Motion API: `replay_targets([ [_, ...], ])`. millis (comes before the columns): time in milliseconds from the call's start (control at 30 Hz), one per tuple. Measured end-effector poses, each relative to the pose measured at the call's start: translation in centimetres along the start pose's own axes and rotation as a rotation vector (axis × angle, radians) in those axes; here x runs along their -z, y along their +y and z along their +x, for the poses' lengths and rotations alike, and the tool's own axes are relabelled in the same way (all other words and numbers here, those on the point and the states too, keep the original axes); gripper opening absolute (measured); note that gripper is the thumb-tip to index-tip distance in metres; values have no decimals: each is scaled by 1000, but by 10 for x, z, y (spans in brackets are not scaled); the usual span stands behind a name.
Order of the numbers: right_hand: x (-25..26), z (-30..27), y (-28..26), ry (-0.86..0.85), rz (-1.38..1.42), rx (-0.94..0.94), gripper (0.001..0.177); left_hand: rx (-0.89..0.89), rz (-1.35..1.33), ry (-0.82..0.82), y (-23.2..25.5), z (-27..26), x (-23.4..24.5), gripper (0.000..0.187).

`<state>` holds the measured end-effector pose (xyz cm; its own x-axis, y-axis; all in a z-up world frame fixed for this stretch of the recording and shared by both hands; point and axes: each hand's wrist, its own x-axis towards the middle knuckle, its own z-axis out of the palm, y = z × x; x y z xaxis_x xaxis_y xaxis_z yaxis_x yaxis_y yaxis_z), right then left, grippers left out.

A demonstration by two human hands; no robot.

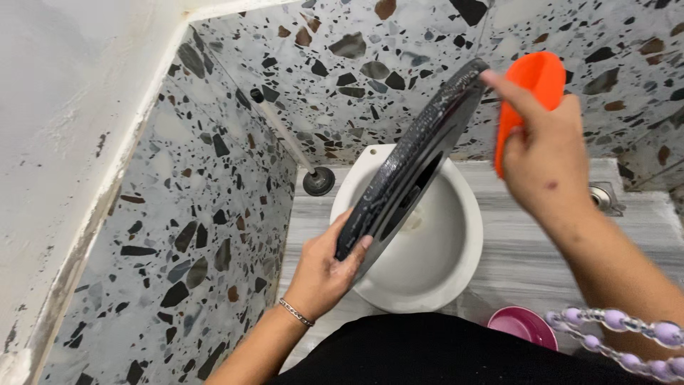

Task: The person scrubs a black plastic bin lid using an orange brush and soapy water, turning the lid over to clean both sides and the rim, then uses a pink scoop to pour water over it to rinse.

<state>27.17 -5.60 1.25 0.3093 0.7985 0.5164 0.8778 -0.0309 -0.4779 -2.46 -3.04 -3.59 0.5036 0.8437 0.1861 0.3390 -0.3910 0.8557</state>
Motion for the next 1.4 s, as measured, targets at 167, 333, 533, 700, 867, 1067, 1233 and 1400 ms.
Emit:
replay_targets([
  [167, 5, 17, -2, 33, 188, -166, 61, 165, -2, -112, 22, 2, 5, 55],
  [333, 15, 31, -32, -50, 250, -156, 46, -15, 55, -93, 42, 28, 8, 67],
  [533, 22, -2, -88, -545, -199, 24, 51, -22, -66, -189, 27, 108, 3, 53],
  [700, 6, 74, -42, -393, 194, -148, 44, -37, -211, -223, 17, 99, 10, 55],
  [867, 3, 86, -46, -408, -87, -69, 41, -64, -287, -202, 12, 100, 4, 52],
  [1067, 12, 70, -77, -527, -127, -135, 44, -42, -227, -204, 11, 101, 6, 55],
  [1233, 2, 111, -62, -408, -250, -28, 42, -7, -304, -219, 6, 108, 9, 54],
  [1400, -17, 38, -109, -468, -361, 182, 44, -37, -134, -179, -3, 114, 21, 50],
])
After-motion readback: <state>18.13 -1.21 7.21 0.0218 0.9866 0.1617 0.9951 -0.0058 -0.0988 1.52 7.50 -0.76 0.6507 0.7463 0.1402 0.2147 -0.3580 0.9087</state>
